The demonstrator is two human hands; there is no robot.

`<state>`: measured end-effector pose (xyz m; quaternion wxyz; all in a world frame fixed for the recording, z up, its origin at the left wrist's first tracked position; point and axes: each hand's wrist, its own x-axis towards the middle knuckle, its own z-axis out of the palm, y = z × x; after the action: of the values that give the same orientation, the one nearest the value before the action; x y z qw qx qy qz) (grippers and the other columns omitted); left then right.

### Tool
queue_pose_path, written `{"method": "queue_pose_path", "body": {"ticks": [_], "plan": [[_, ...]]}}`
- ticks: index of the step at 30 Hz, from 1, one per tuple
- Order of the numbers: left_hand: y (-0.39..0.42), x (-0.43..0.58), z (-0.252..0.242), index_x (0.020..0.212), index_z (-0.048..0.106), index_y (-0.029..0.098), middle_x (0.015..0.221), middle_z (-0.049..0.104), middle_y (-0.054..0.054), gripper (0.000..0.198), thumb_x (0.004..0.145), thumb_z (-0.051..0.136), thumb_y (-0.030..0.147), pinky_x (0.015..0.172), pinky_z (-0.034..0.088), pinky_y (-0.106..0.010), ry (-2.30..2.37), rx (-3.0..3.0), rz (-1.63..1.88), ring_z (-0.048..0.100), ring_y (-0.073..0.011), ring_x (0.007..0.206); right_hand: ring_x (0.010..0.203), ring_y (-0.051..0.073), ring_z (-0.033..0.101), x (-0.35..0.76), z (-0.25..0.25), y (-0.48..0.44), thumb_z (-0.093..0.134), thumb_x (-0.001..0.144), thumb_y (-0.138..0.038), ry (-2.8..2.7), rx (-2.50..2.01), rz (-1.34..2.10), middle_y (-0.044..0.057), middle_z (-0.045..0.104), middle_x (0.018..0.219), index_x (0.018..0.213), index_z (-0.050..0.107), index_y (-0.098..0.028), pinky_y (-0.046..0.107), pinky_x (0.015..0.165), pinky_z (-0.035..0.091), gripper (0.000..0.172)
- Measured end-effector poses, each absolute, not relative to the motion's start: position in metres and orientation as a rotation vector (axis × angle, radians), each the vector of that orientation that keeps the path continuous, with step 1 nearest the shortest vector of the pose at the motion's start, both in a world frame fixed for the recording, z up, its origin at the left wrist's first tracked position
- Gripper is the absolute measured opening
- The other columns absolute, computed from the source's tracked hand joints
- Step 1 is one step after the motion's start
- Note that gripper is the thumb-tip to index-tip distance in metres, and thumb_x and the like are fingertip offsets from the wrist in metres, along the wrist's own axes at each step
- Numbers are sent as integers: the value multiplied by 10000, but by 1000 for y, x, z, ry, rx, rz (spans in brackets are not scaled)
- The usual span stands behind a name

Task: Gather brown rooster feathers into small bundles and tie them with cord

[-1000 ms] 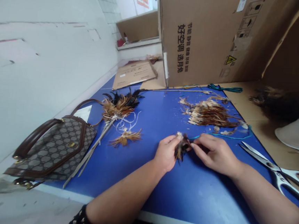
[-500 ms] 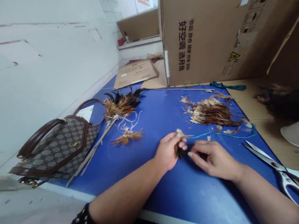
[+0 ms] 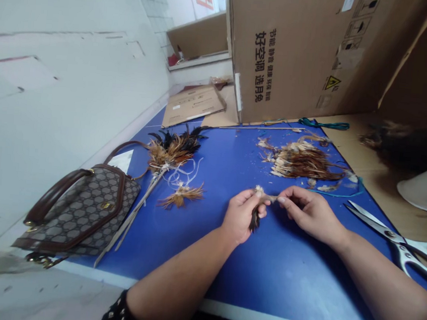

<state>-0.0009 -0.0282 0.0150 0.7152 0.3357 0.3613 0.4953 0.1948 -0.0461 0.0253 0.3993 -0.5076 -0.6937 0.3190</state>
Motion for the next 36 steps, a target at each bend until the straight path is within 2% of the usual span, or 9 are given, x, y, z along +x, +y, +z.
{"method": "queue_pose_path", "body": {"ticks": [3, 6, 10, 14, 20, 26, 30, 33, 36], "plan": [[-30, -3, 12, 938, 761, 131, 896, 764, -118, 338, 885, 769, 465, 756, 539, -300, 993, 982, 1170, 698, -182, 784, 703, 173, 620, 201, 30, -47, 584, 1017, -402, -1955, -1222, 669, 47, 708, 781, 878, 688, -201, 293, 681, 508, 266], [-37, -5, 11, 985, 780, 173, 1011, 779, -118, 289, 943, 702, 448, 900, 551, -335, 1010, 1241, 1195, 721, -228, 953, 736, 192, 646, 203, 36, -50, 576, 1014, -311, -2171, -1106, 612, 62, 726, 812, 887, 693, -206, 310, 709, 516, 202], [-46, -4, 9, 890, 733, 181, 788, 727, -65, 288, 971, 643, 441, 720, 547, -290, 978, 1391, 1023, 674, -183, 729, 796, 199, 686, 198, 40, -54, 555, 1026, -253, -2188, -1030, 588, 70, 749, 863, 939, 702, -214, 321, 777, 533, 176], [-46, -3, 3, 853, 690, 169, 600, 569, 9, 348, 975, 620, 487, 524, 397, -237, 972, 1328, 903, 482, -102, 503, 803, 195, 688, 196, 37, -54, 563, 1029, -248, -2168, -1068, 502, 75, 746, 907, 964, 702, -220, 310, 769, 521, 157], [-41, -6, 6, 887, 721, 142, 751, 643, -40, 359, 900, 731, 501, 533, 324, -234, 919, 1218, 837, 451, -81, 565, 797, 187, 670, 199, 32, -53, 549, 1042, -244, -2182, -1064, 423, 77, 720, 891, 982, 688, -201, 297, 751, 510, 157], [-39, -7, 14, 831, 717, 106, 712, 584, -21, 381, 846, 805, 476, 520, 265, -231, 801, 1095, 792, 389, -51, 542, 799, 182, 674, 196, 33, -55, 533, 1057, -270, -2133, -1047, 424, 85, 720, 893, 984, 684, -201, 292, 747, 526, 181], [-39, -5, 15, 862, 729, 93, 679, 553, -4, 383, 827, 838, 458, 517, 259, -224, 790, 1011, 827, 369, -36, 521, 864, 195, 699, 208, 38, -50, 564, 1054, -328, -2123, -1096, 362, 91, 747, 967, 1096, 700, -198, 304, 789, 542, 193], [-38, -3, 14, 841, 724, 89, 685, 546, -3, 411, 795, 866, 472, 514, 268, -218, 807, 959, 896, 380, -34, 523, 906, 210, 697, 237, 43, -43, 529, 1058, -311, -2078, -1348, 125, 98, 744, 1017, 1104, 728, -208, 316, 807, 530, 229], [-36, -1, 12, 838, 721, 86, 697, 553, -5, 422, 776, 883, 471, 510, 281, -211, 801, 905, 934, 398, -34, 527, 895, 236, 689, 273, 43, -35, 524, 1025, -270, -1981, -1864, -140, 127, 723, 1066, 1061, 767, -199, 332, 735, 487, 256]]}}
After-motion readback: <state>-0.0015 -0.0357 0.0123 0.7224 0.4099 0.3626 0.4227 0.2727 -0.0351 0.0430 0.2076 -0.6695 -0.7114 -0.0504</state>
